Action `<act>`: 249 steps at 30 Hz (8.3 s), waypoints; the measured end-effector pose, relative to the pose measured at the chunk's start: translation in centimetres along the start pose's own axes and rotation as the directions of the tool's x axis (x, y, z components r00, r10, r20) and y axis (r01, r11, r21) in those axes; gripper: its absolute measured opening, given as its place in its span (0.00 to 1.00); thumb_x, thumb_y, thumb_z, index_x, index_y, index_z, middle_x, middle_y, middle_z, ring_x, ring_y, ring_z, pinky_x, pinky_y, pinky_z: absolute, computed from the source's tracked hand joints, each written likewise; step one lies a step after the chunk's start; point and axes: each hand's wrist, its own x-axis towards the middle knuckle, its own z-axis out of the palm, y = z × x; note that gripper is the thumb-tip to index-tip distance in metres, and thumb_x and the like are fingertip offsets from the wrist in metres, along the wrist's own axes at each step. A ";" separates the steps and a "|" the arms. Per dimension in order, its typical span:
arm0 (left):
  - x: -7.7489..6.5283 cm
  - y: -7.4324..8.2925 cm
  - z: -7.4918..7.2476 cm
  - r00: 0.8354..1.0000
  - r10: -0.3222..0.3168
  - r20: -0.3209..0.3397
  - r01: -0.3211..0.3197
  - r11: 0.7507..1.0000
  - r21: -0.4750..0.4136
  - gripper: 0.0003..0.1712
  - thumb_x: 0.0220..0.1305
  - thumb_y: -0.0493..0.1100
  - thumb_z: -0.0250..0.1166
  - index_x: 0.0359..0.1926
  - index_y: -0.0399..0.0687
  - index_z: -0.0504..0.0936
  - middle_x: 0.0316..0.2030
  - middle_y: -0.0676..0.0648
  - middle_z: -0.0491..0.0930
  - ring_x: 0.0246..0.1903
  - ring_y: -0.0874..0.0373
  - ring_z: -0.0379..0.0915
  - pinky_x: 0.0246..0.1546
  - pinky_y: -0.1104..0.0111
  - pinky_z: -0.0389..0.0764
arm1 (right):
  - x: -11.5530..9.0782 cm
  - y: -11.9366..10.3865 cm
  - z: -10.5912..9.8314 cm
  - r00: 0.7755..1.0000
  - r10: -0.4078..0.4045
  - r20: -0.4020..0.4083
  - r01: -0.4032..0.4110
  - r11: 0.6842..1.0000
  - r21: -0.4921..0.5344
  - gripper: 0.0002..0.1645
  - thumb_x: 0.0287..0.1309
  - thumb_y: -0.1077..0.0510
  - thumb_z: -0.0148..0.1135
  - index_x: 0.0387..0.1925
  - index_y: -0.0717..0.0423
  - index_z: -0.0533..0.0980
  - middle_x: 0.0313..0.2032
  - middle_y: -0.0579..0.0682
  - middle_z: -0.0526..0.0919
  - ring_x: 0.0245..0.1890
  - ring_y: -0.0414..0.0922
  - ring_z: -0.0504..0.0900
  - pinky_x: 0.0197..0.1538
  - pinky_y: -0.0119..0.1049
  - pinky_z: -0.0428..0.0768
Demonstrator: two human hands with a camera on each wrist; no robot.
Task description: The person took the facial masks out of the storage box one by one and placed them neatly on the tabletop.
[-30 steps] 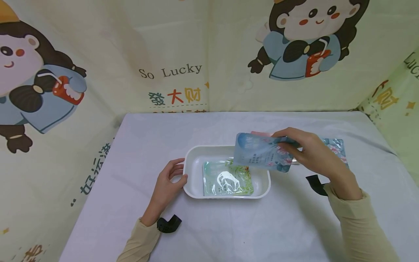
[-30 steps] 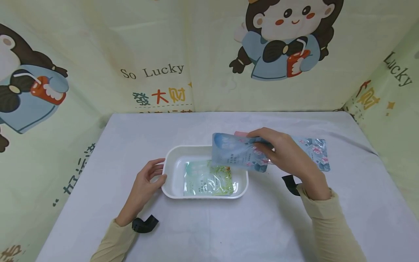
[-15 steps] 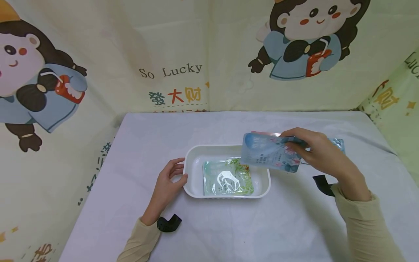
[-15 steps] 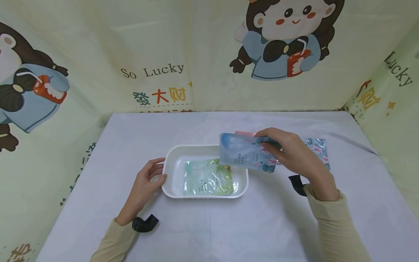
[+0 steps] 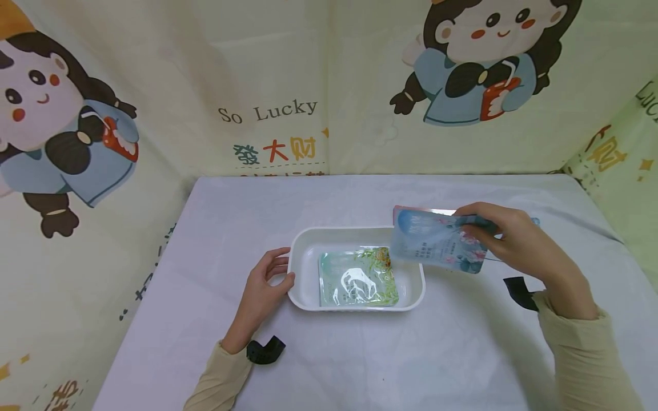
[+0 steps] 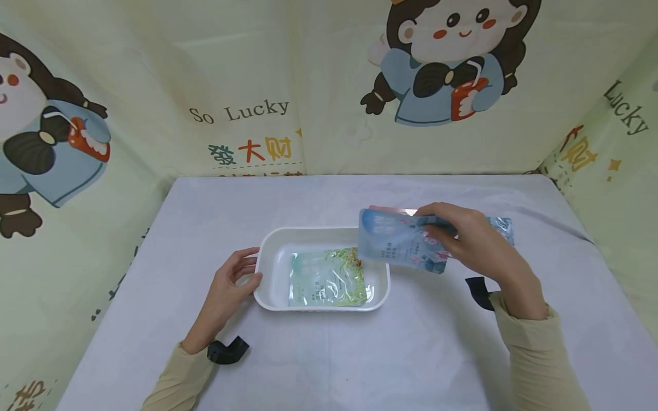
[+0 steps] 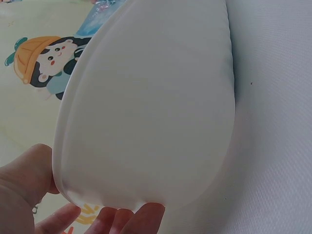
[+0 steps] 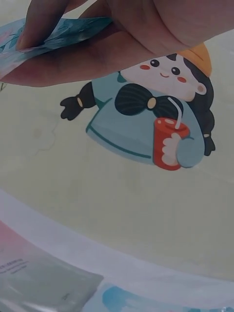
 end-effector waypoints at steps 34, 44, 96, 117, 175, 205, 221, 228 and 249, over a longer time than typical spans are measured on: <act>0.0 0.1 -0.2 0.999 0.035 0.011 -0.035 0.999 -0.018 0.29 0.62 0.36 0.67 0.63 0.52 0.74 0.55 0.43 0.80 0.53 0.51 0.78 0.56 0.56 0.80 | -2.5 2.2 -2.1 0.992 0.104 -0.077 -0.109 0.992 -0.065 0.29 0.46 0.74 0.72 0.49 0.49 0.79 0.38 0.45 0.82 0.30 0.30 0.76 0.32 0.15 0.74; 0.0 0.1 -0.2 0.999 0.036 0.016 -0.035 0.999 -0.028 0.28 0.62 0.36 0.67 0.63 0.53 0.74 0.55 0.44 0.80 0.54 0.51 0.78 0.56 0.57 0.80 | -2.8 2.6 -2.4 0.990 0.123 -0.071 -0.128 0.989 -0.079 0.29 0.46 0.75 0.72 0.49 0.50 0.79 0.37 0.47 0.83 0.28 0.32 0.76 0.30 0.16 0.75; 0.0 0.1 -0.1 0.999 0.040 0.009 -0.040 0.998 -0.040 0.28 0.62 0.36 0.67 0.63 0.53 0.74 0.54 0.44 0.80 0.53 0.51 0.78 0.58 0.54 0.79 | -2.5 6.2 2.5 0.934 0.195 0.299 -0.224 0.972 0.065 0.18 0.58 0.63 0.68 0.50 0.52 0.78 0.43 0.47 0.82 0.36 0.36 0.76 0.38 0.28 0.80; -0.1 -0.1 -0.1 1.000 0.028 0.007 -0.027 0.999 -0.030 0.29 0.61 0.34 0.67 0.63 0.52 0.74 0.54 0.43 0.80 0.53 0.50 0.78 0.57 0.55 0.79 | -2.2 7.1 4.9 0.893 0.227 0.388 -0.280 0.956 0.087 0.19 0.59 0.61 0.68 0.51 0.59 0.77 0.36 0.43 0.82 0.34 0.38 0.76 0.38 0.29 0.78; -0.1 0.2 -0.2 1.000 0.029 0.003 -0.029 0.999 -0.032 0.28 0.61 0.36 0.67 0.62 0.55 0.75 0.54 0.44 0.80 0.53 0.51 0.78 0.58 0.54 0.78 | 0.4 1.3 3.2 0.970 0.169 0.177 -0.156 0.984 -0.089 0.23 0.61 0.60 0.66 0.57 0.60 0.75 0.50 0.57 0.81 0.51 0.55 0.79 0.51 0.57 0.81; -0.1 0.4 -0.3 1.000 0.022 0.012 -0.021 0.999 -0.048 0.28 0.61 0.35 0.67 0.62 0.53 0.75 0.54 0.44 0.80 0.53 0.51 0.78 0.57 0.55 0.79 | 3.0 -1.4 6.4 0.981 0.050 0.188 -0.054 0.998 0.014 0.23 0.61 0.58 0.67 0.57 0.57 0.75 0.51 0.52 0.80 0.47 0.49 0.81 0.49 0.49 0.84; -0.1 0.0 -0.2 1.000 0.026 0.009 -0.026 0.999 -0.027 0.29 0.61 0.35 0.67 0.63 0.52 0.74 0.54 0.43 0.80 0.53 0.50 0.78 0.58 0.54 0.78 | 4.0 -1.9 8.2 0.979 -0.013 0.202 0.016 1.000 -0.010 0.26 0.59 0.58 0.70 0.57 0.61 0.75 0.55 0.52 0.79 0.58 0.51 0.75 0.59 0.51 0.78; -0.1 -0.2 -0.2 0.999 0.030 0.012 -0.030 0.999 -0.033 0.28 0.61 0.34 0.67 0.63 0.52 0.74 0.54 0.43 0.80 0.53 0.51 0.78 0.58 0.54 0.78 | 4.5 -2.3 8.9 0.973 -0.047 0.224 0.043 0.999 0.024 0.27 0.59 0.59 0.69 0.58 0.61 0.74 0.55 0.54 0.78 0.57 0.49 0.75 0.58 0.47 0.79; 0.0 -0.2 -0.1 1.000 0.027 0.007 -0.027 0.999 -0.042 0.29 0.60 0.34 0.67 0.62 0.52 0.74 0.53 0.44 0.81 0.52 0.50 0.78 0.59 0.53 0.77 | 5.4 -3.3 11.9 0.957 -0.100 0.273 0.097 0.995 0.025 0.28 0.59 0.55 0.69 0.59 0.60 0.74 0.58 0.53 0.78 0.61 0.52 0.74 0.63 0.49 0.75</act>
